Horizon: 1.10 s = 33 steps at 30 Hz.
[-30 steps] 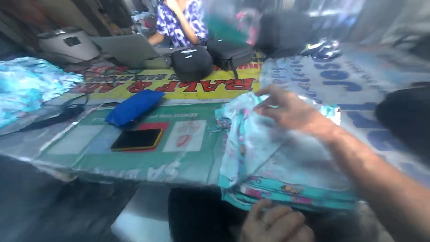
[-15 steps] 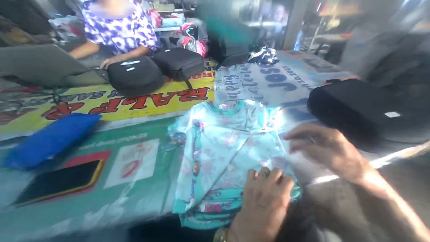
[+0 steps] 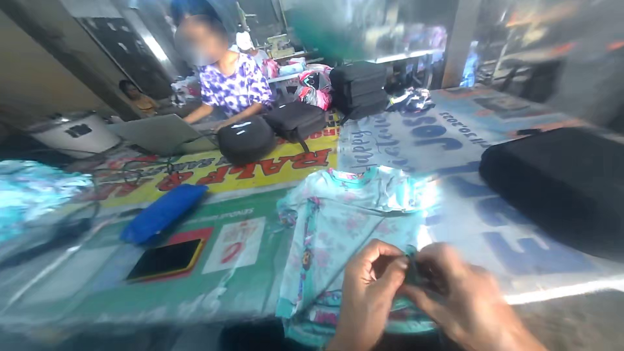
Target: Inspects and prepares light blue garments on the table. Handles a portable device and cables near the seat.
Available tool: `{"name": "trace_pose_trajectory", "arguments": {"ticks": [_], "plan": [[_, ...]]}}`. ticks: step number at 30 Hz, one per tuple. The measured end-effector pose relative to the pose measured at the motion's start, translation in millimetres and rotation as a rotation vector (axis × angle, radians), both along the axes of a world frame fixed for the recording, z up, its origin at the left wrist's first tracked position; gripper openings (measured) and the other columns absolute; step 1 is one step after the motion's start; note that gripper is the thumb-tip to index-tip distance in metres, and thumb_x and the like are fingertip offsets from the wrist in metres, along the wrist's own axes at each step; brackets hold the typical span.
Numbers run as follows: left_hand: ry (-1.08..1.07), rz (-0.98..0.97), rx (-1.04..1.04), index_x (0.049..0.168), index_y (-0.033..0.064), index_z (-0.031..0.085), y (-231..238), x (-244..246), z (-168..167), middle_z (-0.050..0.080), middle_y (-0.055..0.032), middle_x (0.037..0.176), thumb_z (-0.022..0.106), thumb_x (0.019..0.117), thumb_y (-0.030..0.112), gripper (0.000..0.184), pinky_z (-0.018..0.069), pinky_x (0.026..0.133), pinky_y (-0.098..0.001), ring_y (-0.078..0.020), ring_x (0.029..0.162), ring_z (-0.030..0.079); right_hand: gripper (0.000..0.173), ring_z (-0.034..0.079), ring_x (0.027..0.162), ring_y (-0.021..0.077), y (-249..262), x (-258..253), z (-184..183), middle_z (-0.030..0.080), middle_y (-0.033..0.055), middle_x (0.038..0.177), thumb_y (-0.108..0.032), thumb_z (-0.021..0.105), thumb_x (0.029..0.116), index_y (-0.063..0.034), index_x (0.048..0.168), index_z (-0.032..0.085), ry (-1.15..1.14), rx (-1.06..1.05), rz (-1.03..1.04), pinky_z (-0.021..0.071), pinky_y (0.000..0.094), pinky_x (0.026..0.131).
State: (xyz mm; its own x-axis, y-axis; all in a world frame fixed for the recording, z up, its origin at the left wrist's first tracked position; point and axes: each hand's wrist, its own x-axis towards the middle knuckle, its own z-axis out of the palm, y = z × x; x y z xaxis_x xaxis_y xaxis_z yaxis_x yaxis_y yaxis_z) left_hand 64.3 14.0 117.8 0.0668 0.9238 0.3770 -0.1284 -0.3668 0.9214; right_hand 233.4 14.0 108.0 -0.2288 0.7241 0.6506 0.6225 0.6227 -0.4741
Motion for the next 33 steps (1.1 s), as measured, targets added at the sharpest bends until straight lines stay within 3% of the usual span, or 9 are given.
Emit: {"name": "trace_pose_trajectory", "arguments": {"ticks": [2, 5, 12, 17, 23, 27, 30, 33], "plan": [[-0.031, 0.035, 0.017, 0.098, 0.0008, 0.069, -1.0, -4.6, -0.2, 0.069, 0.0003, 0.087, 0.063, 0.0945, 0.001, 0.006, 0.0552, 0.071, -0.0168, -0.0017, 0.078, 0.065, 0.031, 0.058, 0.059, 0.0030, 2.8, -6.3, -3.2, 0.068, -0.0003, 0.082, -0.033, 0.072, 0.0886, -0.0114, 0.108, 0.061, 0.019, 0.010, -0.007, 0.0475, 0.0188, 0.049], [-0.055, 0.067, 0.037, 0.098, 0.0004, 0.070, -3.1, -10.0, -2.4, 0.070, -0.0006, 0.086, 0.065, 0.0940, 0.002, 0.006, 0.0544, 0.069, -0.0161, -0.0016, 0.076, 0.064, 0.020, 0.056, 0.059, 0.0029, 3.2, -9.5, -9.1, 0.067, 0.0008, 0.082, -0.024, 0.069, 0.0893, -0.0112, 0.103, 0.064, 0.027, 0.011, 0.022, 0.0449, 0.0170, 0.050], [-0.227, 0.154, -0.034, 0.102, -0.0003, 0.065, -5.6, -8.9, -13.0, 0.071, -0.0039, 0.095, 0.056, 0.0954, -0.003, 0.011, 0.0555, 0.072, -0.0193, -0.0040, 0.082, 0.066, 0.016, 0.064, 0.072, 0.0127, -11.2, 7.3, 9.1, 0.069, 0.0138, 0.091, -0.007, 0.072, 0.0874, -0.0019, 0.102, 0.066, -0.014, -0.164, 0.136, 0.0529, 0.0228, 0.062], [-0.585, 0.045, -0.381, 0.097, 0.0049, 0.066, -13.3, -0.5, -6.7, 0.069, -0.0048, 0.087, 0.053, 0.0971, -0.001, 0.015, 0.0584, 0.067, -0.0248, -0.0088, 0.076, 0.068, 0.017, 0.063, 0.073, 0.0108, -16.6, 15.5, 6.7, 0.069, 0.0120, 0.092, -0.010, 0.071, 0.0889, -0.0036, 0.103, 0.065, -0.044, -0.189, 0.155, 0.0521, 0.0206, 0.061], [-0.583, 0.037, -0.283, 0.097, 0.0042, 0.069, -14.6, 2.4, -10.2, 0.072, -0.0094, 0.093, 0.058, 0.0963, 0.000, 0.012, 0.0577, 0.065, -0.0221, -0.0089, 0.078, 0.070, 0.013, 0.063, 0.073, 0.0100, -15.8, 21.4, 7.1, 0.069, 0.0121, 0.091, -0.010, 0.068, 0.0910, -0.0030, 0.102, 0.066, -0.011, -0.240, 0.221, 0.0507, 0.0200, 0.061], [-0.563, 0.050, -0.223, 0.099, 0.0055, 0.071, -16.8, 4.2, -8.6, 0.073, -0.0089, 0.095, 0.061, 0.0963, 0.003, 0.010, 0.0572, 0.065, -0.0210, -0.0077, 0.078, 0.070, 0.023, 0.057, 0.074, -0.0006, -12.9, 15.2, 7.7, 0.065, 0.0074, 0.093, -0.022, 0.068, 0.0975, -0.0029, 0.109, 0.062, 0.168, -0.201, 0.224, 0.0464, 0.0102, 0.063], [-0.626, 0.035, -0.250, 0.098, 0.0051, 0.070, -17.5, 6.9, -5.5, 0.072, -0.0076, 0.091, 0.060, 0.0972, 0.003, 0.010, 0.0568, 0.063, -0.0213, -0.0069, 0.072, 0.067, 0.036, 0.055, 0.074, -0.0033, -4.9, 5.1, 7.9, 0.065, 0.0047, 0.095, -0.036, 0.070, 0.0977, -0.0048, 0.113, 0.061, 0.185, -0.103, 0.202, 0.0446, 0.0084, 0.063], [-0.748, 0.004, -0.355, 0.095, 0.0054, 0.070, -18.7, 9.8, -2.7, 0.069, -0.0067, 0.084, 0.058, 0.0970, 0.003, 0.012, 0.0579, 0.063, -0.0236, -0.0085, 0.070, 0.067, 0.023, 0.059, 0.075, 0.0021, 4.4, -4.7, 0.8, 0.066, 0.0055, 0.093, -0.029, 0.068, 0.0986, -0.0079, 0.107, 0.063, 0.068, 0.109, 0.092, 0.0461, 0.0114, 0.063]]}}
